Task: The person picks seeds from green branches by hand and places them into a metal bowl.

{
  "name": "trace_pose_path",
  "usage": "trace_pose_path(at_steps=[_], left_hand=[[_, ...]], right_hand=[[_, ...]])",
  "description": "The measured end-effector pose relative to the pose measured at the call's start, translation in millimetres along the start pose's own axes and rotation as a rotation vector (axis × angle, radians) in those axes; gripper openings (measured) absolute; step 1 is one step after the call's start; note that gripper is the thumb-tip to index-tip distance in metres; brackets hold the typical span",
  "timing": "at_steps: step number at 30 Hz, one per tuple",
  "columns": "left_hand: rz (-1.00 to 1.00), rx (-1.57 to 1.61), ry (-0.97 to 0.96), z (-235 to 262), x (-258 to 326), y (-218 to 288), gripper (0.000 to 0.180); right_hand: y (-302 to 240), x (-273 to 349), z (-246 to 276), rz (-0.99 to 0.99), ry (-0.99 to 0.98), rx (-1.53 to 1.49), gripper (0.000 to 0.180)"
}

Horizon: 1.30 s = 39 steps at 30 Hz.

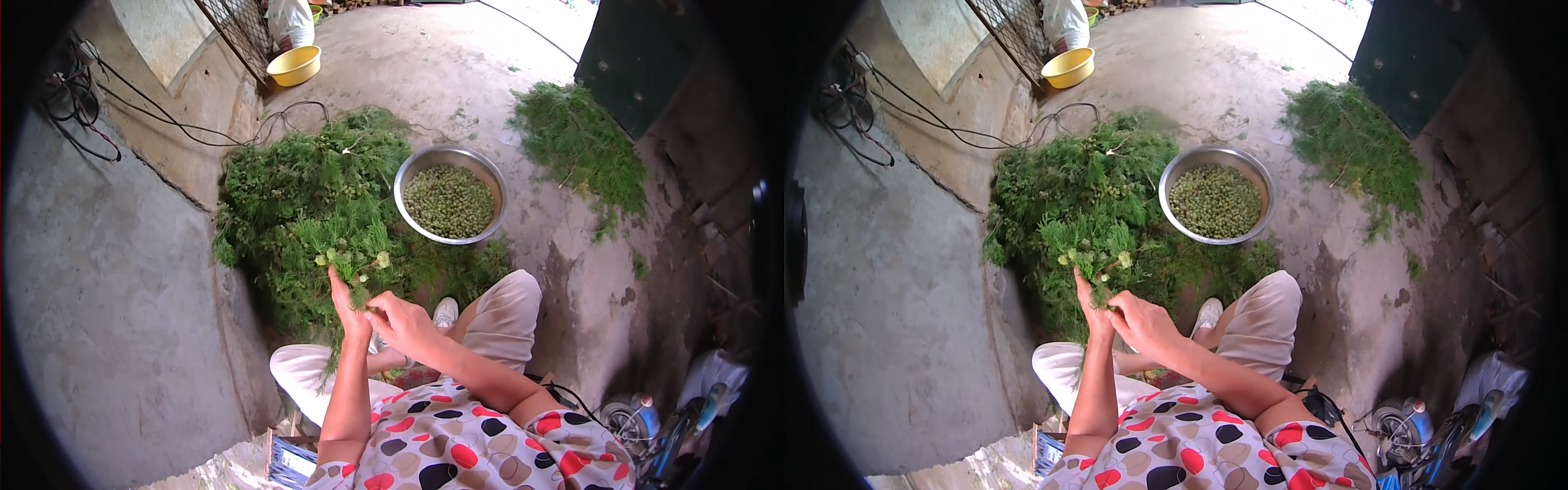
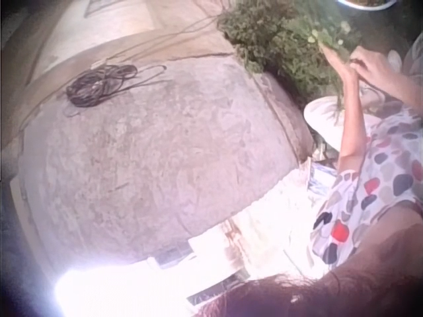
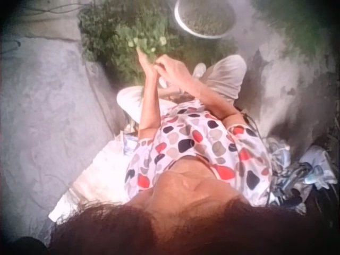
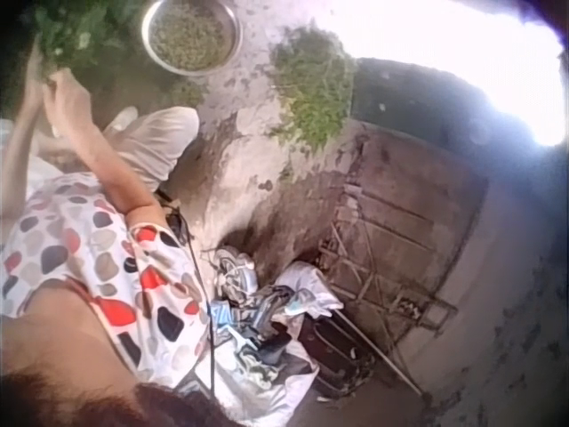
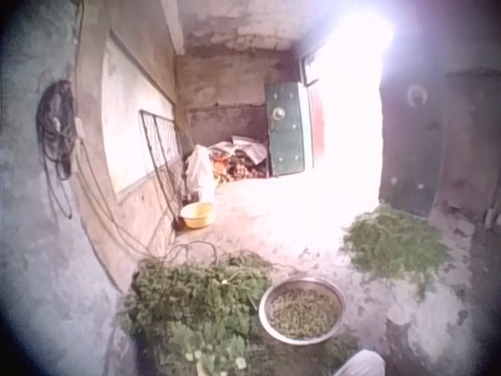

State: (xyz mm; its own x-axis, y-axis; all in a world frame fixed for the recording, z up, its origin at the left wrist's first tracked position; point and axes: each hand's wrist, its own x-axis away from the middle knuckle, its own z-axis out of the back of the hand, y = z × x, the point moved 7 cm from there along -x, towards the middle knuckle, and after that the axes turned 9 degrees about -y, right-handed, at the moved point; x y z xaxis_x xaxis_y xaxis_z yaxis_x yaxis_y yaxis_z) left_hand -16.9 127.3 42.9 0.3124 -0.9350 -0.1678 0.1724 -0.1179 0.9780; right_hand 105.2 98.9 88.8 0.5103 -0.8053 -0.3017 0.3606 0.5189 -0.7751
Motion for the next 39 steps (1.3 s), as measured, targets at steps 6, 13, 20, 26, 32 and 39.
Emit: trace_pose_path(at_steps=[6,13,20,26,32,39], left_hand=[[0.041,0.290,0.095,12.1,3.5,-53.7,0.040],[0.114,0.145,0.161,25.6,3.3,-27.7,0.045],[-0.067,0.417,0.029,10.9,15.7,-22.1,0.054],[0.071,0.577,0.053,3.3,14.2,-25.8,0.032],[0.034,0.329,0.014,4.7,16.3,-15.6,0.049],[0.052,0.592,-0.017,6.1,10.4,-29.2,0.047]], right_hand=[[-34.2,11.8,1.6,0.282,0.066,0.128,0.021],[-7.2,-3.8,-7.6,0.013,-0.040,0.035,0.045],[-12.3,-12.5,-5.3,0.049,0.021,0.008,0.041],[-13.6,-15.1,2.1,0.030,-0.001,0.020,0.034],[-17.4,-14.2,8.1,0.076,0.039,0.015,0.034],[-10.7,-8.4,-1.5,0.148,0.009,0.053,0.026]])
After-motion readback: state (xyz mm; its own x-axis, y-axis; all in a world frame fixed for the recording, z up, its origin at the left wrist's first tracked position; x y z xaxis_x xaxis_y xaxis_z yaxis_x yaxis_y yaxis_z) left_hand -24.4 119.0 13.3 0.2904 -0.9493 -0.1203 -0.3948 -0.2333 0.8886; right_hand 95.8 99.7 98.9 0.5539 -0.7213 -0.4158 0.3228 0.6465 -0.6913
